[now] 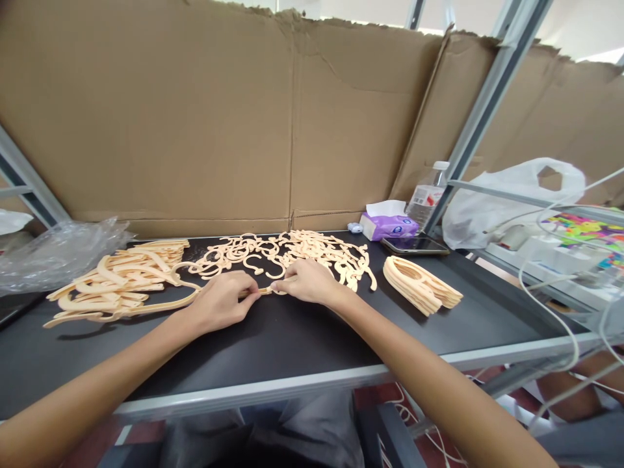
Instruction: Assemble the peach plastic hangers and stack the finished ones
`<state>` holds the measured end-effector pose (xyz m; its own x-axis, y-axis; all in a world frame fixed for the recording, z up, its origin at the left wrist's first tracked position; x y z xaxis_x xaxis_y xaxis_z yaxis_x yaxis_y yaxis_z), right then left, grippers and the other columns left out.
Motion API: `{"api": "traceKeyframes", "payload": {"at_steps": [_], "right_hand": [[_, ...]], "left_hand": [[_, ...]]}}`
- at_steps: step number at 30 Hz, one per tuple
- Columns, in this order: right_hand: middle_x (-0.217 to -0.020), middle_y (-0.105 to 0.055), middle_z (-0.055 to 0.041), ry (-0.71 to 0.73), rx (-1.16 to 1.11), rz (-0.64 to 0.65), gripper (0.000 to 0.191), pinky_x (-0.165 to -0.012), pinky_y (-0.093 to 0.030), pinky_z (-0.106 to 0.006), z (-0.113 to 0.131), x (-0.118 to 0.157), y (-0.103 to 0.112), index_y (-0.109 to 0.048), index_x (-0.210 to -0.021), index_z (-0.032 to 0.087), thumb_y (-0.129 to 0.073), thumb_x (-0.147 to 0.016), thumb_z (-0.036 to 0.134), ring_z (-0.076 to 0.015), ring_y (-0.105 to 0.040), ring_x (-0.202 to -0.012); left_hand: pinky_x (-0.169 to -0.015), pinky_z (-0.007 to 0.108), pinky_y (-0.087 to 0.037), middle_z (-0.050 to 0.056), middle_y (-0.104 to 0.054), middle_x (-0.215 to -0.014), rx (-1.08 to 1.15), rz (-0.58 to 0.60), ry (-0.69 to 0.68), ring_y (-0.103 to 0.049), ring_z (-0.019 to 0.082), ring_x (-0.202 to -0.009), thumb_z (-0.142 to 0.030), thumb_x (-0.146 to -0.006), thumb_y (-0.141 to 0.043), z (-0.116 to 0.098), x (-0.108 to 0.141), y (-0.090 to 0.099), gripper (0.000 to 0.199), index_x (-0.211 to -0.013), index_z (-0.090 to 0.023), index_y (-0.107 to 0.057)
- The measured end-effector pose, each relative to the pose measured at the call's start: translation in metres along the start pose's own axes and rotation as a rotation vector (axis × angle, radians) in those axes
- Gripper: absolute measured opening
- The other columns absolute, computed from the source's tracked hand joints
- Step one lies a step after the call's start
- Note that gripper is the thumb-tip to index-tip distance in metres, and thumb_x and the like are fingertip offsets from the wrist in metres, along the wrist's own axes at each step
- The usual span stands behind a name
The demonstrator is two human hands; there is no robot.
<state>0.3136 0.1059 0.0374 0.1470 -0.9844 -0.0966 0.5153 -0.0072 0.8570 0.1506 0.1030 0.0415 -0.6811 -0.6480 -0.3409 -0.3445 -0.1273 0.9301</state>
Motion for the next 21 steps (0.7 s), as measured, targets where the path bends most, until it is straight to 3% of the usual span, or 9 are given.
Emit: {"api": "traceKeyframes", "payload": {"at_steps": [10, 21], "right_hand": [[-0.058, -0.060, -0.0009, 0.035, 0.070, 0.035, 0.038, -0.052, -0.028, -0.026, 0.0007, -0.0051, -0.0006, -0.071, -0.064, 0.018, -0.066, -0.078, 0.053, -0.0131, -0.049, -0.057], [-0.063, -0.061, -0.0004, 0.314, 0.180, -0.124, 0.037, -0.058, -0.028, -0.025, 0.0022, -0.0054, -0.0047, -0.065, -0.063, 0.018, -0.067, -0.085, 0.047, -0.0122, -0.049, -0.061]], "left_hand": [[-0.073, 0.032, -0.049, 0.006, -0.072, -0.081, 0.007, -0.009, -0.013, -0.067, 0.022, -0.078, -0.017, -0.084, -0.057, 0.0023, -0.0006, -0.0017, 0.014, -0.078, -0.018, -0.070], [-0.069, 0.031, -0.047, 0.005, -0.069, -0.076, 0.019, -0.020, -0.027, -0.065, 0.021, -0.073, -0.018, -0.085, -0.057, 0.0027, 0.0002, -0.0015, 0.014, -0.074, -0.018, -0.066]]}}
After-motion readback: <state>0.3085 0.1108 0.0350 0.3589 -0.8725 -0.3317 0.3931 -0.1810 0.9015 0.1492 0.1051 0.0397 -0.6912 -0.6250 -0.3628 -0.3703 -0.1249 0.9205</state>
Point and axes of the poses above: each hand's wrist, its own x-axis away from the middle knuckle, its own y-axis out of the back of the hand, z = x × y, the point moved 6 cm from there along -x, towards the middle knuckle
